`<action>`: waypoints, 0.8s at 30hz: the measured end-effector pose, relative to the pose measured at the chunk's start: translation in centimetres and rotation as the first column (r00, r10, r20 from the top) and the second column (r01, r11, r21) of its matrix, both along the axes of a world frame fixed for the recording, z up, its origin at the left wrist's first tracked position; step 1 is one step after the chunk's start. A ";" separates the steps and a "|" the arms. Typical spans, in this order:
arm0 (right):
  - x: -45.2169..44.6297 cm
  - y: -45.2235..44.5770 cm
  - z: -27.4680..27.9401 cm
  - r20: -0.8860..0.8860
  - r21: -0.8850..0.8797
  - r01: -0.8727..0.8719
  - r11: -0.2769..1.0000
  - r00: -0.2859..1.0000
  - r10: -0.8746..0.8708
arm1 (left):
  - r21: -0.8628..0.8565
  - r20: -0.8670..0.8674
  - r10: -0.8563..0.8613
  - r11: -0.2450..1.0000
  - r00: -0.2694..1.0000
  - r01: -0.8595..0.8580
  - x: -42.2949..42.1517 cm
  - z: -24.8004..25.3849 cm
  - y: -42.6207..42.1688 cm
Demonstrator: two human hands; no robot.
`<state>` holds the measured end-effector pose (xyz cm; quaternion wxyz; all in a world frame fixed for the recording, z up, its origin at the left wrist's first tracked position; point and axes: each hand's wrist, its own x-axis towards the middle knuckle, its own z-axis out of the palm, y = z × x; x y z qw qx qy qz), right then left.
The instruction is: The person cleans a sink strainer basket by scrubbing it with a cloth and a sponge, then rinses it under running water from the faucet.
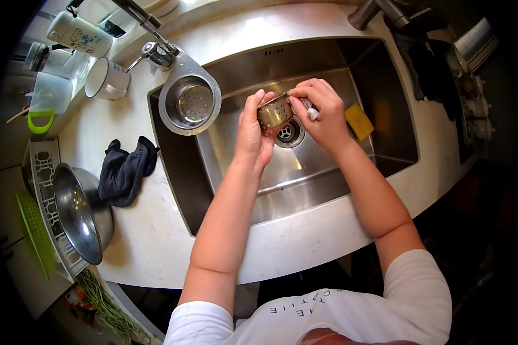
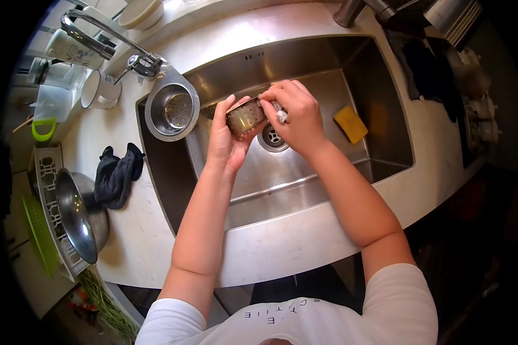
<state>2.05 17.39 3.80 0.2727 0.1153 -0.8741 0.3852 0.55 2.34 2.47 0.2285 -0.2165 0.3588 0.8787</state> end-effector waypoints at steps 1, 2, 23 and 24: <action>0.2 -0.4 0.3 -0.003 0.004 -0.003 1.000 1.000 0.003 | 0.004 -0.003 0.003 1.000 1.000 -0.003 -0.1 -0.2 -0.1; 0.4 -0.9 0.7 -0.048 -0.024 -0.042 0.999 0.998 0.041 | -0.013 0.004 -0.029 0.999 1.000 0.029 -0.1 -0.7 -0.1; 0.1 0.2 1.0 -0.035 -0.080 -0.054 0.995 0.998 0.051 | 0.310 0.098 -0.127 0.946 0.987 0.091 -0.1 -0.1 -0.8; 0.0 0.3 1.0 -0.032 -0.063 -0.033 0.997 0.999 0.031 | 0.412 0.000 -0.149 0.901 0.989 0.135 -0.1 0.8 -1.0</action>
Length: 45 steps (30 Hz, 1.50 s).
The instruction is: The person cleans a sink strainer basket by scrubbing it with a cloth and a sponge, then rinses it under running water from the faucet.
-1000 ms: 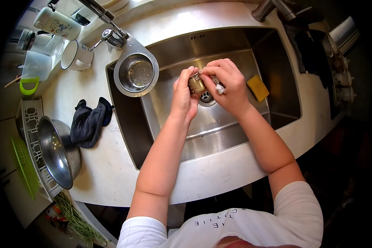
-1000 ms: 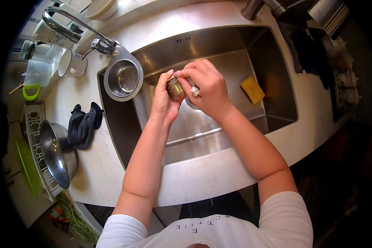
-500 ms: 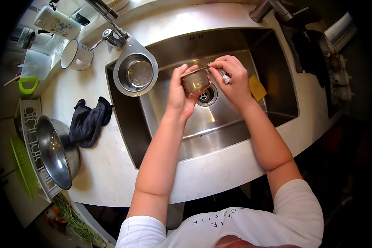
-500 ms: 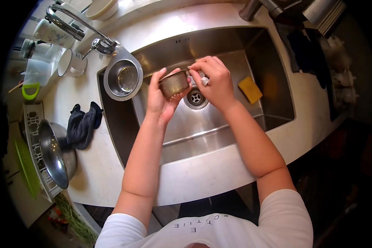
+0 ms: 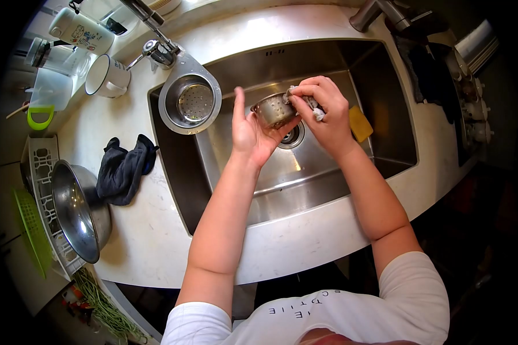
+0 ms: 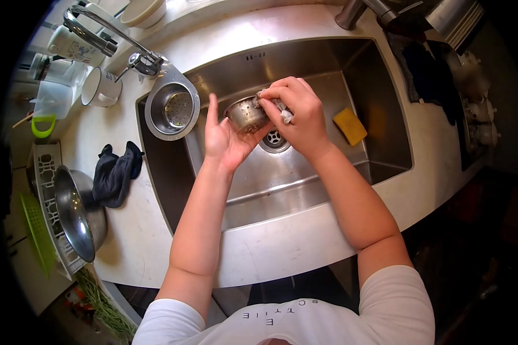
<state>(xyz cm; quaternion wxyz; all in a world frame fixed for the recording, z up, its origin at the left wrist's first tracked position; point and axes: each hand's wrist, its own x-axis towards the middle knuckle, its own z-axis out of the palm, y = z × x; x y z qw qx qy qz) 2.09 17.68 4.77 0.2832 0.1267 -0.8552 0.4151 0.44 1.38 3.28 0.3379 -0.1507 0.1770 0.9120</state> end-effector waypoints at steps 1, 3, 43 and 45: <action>0.0 0.0 0.0 -0.001 0.000 0.000 1.000 1.000 0.000 | 0.000 -0.001 0.000 1.000 1.000 0.000 -0.1 0.1 0.1; 0.0 0.0 -0.1 0.049 -0.095 0.023 0.995 0.999 -0.018 | -0.113 -0.051 0.030 0.993 0.998 -0.035 -0.1 0.2 0.6; 0.2 0.3 0.2 0.094 -0.346 0.074 0.935 0.995 -0.044 | 0.022 -0.076 0.008 1.000 0.997 -0.006 0.0 0.2 0.9; 0.4 0.3 0.4 0.089 -0.355 0.066 0.932 0.995 -0.036 | 0.043 -0.085 0.007 0.999 0.996 -0.004 0.1 0.2 0.9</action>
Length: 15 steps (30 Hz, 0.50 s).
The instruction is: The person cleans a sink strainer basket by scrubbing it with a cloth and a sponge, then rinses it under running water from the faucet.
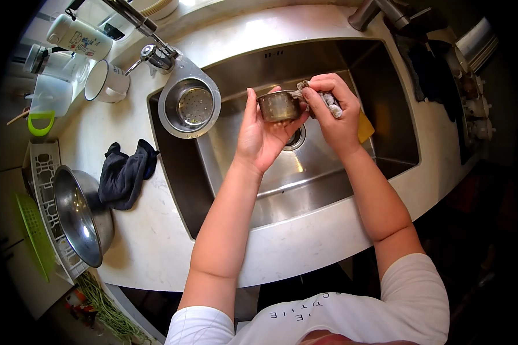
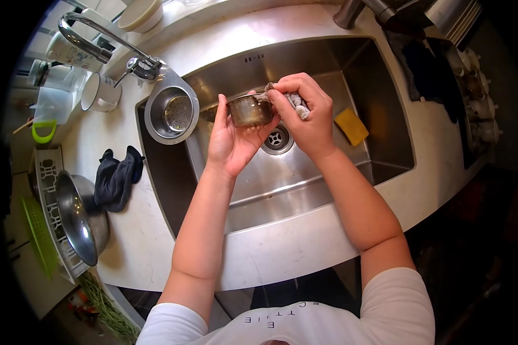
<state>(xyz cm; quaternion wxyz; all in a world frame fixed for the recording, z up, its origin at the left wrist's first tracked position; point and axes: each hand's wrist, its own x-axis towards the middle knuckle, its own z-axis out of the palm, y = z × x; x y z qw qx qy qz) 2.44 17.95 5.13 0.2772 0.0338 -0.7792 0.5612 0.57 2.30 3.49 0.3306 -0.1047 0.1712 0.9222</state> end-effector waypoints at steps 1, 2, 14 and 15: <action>0.1 0.0 0.0 -0.006 -0.009 -0.008 1.000 1.000 0.008 | 0.022 -0.010 -0.001 1.000 1.000 0.001 0.1 0.1 0.0; 0.1 -0.1 0.0 -0.005 -0.010 -0.006 1.000 1.000 0.006 | 0.021 -0.010 -0.003 1.000 1.000 0.003 0.0 0.2 0.1; -0.2 -0.8 0.0 -0.129 0.244 0.031 0.969 0.992 0.001 | -0.173 -0.106 0.009 0.985 0.994 -0.028 0.1 -0.4 0.9; 0.0 -1.2 0.4 -0.159 0.260 0.000 0.966 0.986 0.043 | -0.200 -0.127 0.038 0.978 0.991 -0.063 0.1 -0.9 0.8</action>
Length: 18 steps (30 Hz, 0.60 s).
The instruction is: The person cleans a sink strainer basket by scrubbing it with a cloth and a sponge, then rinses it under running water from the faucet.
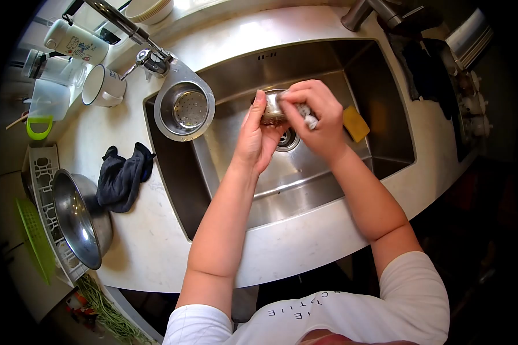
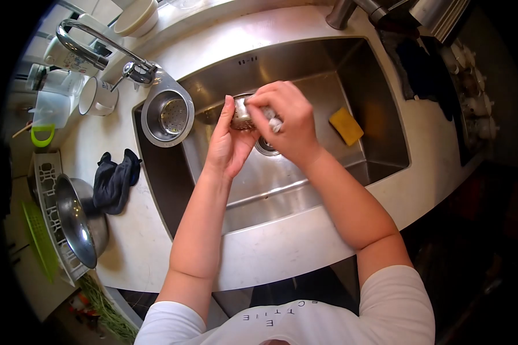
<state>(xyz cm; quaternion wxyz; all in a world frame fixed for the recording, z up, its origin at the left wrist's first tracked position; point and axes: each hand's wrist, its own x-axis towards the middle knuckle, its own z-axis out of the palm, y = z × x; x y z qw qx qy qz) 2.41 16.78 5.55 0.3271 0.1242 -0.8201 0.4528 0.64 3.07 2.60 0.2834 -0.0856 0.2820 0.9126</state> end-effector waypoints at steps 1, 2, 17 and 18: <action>0.1 -0.2 0.2 0.000 -0.001 0.001 1.000 1.000 -0.001 | -0.001 0.000 -0.001 1.000 1.000 0.001 -0.2 -0.5 -0.2; 0.3 -0.4 0.3 -0.016 0.018 -0.113 0.993 0.993 0.113 | 0.013 -0.002 0.014 1.000 1.000 -0.014 -0.4 -0.9 -0.4; 0.8 0.8 0.0 0.217 -0.343 0.010 0.939 0.974 0.069 | 0.274 0.117 -0.062 0.961 0.991 0.028 -0.3 0.3 -1.1; 0.7 0.9 0.0 0.203 -0.283 0.006 0.959 0.978 0.053 | 0.273 0.117 -0.062 0.962 0.991 0.027 -0.3 0.6 -1.1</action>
